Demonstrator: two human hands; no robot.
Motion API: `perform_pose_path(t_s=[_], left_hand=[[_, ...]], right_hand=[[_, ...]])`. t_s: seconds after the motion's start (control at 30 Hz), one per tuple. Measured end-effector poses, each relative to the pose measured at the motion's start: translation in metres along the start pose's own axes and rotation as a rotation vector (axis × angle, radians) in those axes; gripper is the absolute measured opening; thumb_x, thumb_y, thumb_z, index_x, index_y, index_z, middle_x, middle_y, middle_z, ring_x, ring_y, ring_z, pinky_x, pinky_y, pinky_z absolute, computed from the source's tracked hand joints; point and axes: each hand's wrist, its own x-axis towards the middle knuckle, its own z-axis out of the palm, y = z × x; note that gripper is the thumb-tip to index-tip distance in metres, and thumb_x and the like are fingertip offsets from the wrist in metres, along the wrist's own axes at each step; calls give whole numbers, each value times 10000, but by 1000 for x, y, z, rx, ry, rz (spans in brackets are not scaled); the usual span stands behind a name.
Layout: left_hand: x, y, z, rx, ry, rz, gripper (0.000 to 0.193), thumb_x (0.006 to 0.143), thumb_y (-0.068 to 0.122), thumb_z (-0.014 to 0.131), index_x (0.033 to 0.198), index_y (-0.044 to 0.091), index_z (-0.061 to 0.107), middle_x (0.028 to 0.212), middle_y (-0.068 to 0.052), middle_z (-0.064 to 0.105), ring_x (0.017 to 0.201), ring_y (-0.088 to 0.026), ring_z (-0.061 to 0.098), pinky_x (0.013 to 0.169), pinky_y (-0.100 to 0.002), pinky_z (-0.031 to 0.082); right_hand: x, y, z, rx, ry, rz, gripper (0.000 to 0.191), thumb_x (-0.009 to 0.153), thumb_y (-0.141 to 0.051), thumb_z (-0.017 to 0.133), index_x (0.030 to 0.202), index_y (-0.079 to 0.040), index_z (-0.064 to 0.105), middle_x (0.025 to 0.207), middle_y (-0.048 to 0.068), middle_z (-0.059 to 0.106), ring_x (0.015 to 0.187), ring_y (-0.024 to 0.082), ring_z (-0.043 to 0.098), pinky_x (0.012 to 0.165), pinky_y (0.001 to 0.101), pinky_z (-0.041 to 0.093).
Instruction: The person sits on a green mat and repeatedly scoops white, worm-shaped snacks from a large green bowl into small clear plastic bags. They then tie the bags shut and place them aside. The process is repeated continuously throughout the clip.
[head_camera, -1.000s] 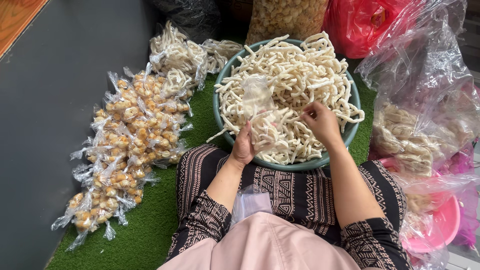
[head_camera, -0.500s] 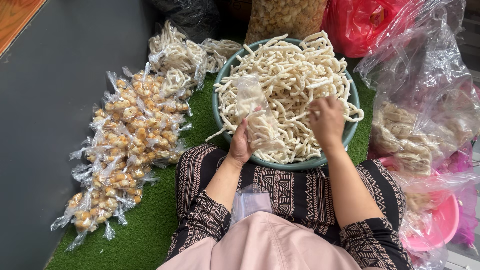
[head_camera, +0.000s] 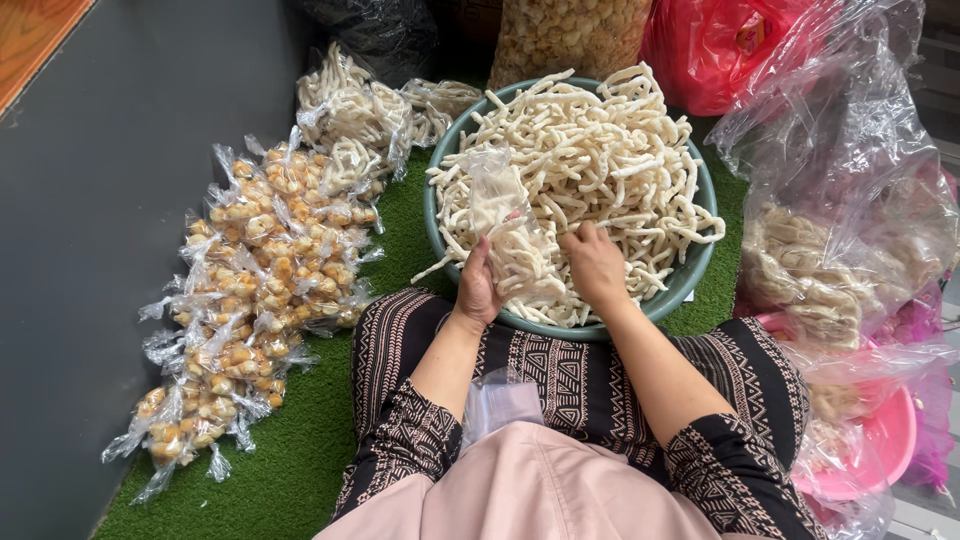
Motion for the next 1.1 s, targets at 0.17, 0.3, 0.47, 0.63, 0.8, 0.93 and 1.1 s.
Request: perform_pose_path(t_s=[0.17, 0.3, 0.47, 0.63, 0.8, 0.93, 1.1], left_hand=[[2, 1, -1, 34, 5, 1, 793, 957, 603, 597, 1531, 68, 484, 1312, -137, 617, 1130, -213, 662, 969, -386, 575], [3, 1, 6, 94, -44, -15, 874, 895, 596, 675, 1553, 73, 434, 1342, -91, 625, 1037, -151, 678, 877, -321, 610], [1, 0, 14, 193, -109, -117, 798, 935, 492, 642, 1569, 93, 368, 1297, -119, 619, 972, -154, 703, 785, -321, 631], [3, -6, 9, 202, -123, -169, 661, 1010, 416, 575, 1556, 114, 357, 1343, -103, 644, 883, -140, 705, 722, -268, 624], [2, -12, 0, 246, -169, -173, 670, 1023, 496, 580, 1486, 15, 522, 1074, -128, 685, 835, -137, 713, 671, -285, 648], [0, -4, -7, 32, -117, -6, 731, 1009, 496, 704, 1574, 75, 510, 962, -41, 613, 751, -71, 596, 611, -216, 548], [-2, 1, -5, 60, -2, 20, 797, 825, 363, 791, 1510, 143, 449, 1076, -21, 662, 989, -137, 689, 901, -330, 637]], right_hand=[[9, 30, -17, 159, -88, 274, 172, 981, -100, 637, 1082, -180, 751, 1193, 50, 700, 1031, 233, 675, 798, 399, 563], [-4, 59, -42, 329, -38, 261, 179, 918, -183, 748, 1094, -153, 766, 1058, 28, 739, 888, 198, 696, 766, 380, 561], [-7, 78, -55, 660, 85, 263, 271, 903, -137, 766, 1153, -51, 704, 945, 57, 731, 827, 126, 679, 738, 286, 544], [-10, 89, -54, 689, 212, 326, 173, 988, -129, 743, 1126, -29, 716, 1046, 94, 691, 796, 114, 637, 681, 276, 526], [-11, 105, -45, 562, 155, 257, 195, 972, -142, 749, 1137, -37, 748, 1058, 118, 689, 799, 182, 645, 722, 318, 530], [-10, 102, -26, 511, -186, 190, 192, 902, -199, 744, 1065, -100, 770, 1059, 86, 713, 876, 220, 702, 784, 375, 556], [-3, 81, -14, 204, -317, 85, 241, 891, -276, 754, 1071, -116, 766, 1088, 94, 706, 1005, 285, 685, 880, 430, 550]])
